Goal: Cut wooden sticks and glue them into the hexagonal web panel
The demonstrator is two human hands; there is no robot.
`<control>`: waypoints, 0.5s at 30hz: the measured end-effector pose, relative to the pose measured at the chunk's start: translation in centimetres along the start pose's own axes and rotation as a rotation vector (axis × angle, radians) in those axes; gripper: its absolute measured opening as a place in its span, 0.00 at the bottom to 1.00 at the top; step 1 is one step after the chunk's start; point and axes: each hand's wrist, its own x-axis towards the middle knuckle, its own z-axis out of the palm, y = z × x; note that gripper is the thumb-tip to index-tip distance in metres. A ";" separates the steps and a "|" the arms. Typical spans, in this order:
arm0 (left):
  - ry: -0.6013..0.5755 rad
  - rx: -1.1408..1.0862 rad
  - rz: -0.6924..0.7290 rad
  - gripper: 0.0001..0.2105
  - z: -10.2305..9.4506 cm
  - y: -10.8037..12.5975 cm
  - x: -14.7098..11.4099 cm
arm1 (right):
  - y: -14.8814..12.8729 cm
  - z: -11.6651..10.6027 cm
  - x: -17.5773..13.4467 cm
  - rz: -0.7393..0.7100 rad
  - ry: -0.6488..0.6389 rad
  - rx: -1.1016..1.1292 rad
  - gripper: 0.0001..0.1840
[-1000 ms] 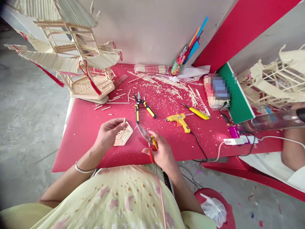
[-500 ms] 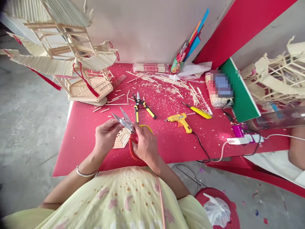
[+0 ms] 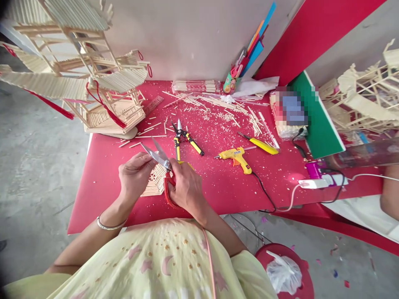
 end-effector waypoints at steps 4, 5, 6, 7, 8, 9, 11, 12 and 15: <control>-0.012 -0.003 -0.001 0.03 0.1 0.4 0.3 | -0.1 0.3 0.4 -0.003 0.016 0.075 0.32; -0.016 -0.004 -0.006 0.04 0.1 0.4 0.3 | -0.1 0.4 0.5 -0.003 0.017 0.088 0.31; -0.017 -0.005 -0.009 0.04 0.1 0.4 0.4 | -0.2 0.4 0.6 0.000 0.015 0.095 0.31; -0.017 -0.005 -0.010 0.04 0.1 0.4 0.4 | -0.2 0.5 0.7 0.003 0.013 0.096 0.31; -0.014 -0.005 -0.008 0.04 0.1 0.4 0.5 | -0.2 0.5 0.8 0.006 0.011 0.094 0.31; -0.015 -0.003 -0.005 0.04 0.2 0.4 0.5 | -0.2 0.6 0.9 0.009 0.010 0.092 0.31; -0.015 0.001 -0.003 0.04 0.3 0.4 0.5 | -0.2 0.8 1.0 0.014 0.015 0.096 0.31; -0.014 -0.002 -0.004 0.04 0.4 0.4 0.5 | -0.1 0.9 1.0 0.018 0.021 0.104 0.30; 0.006 -0.027 -0.007 0.03 0.7 0.4 0.6 | -0.2 1.3 1.3 0.031 0.046 0.130 0.27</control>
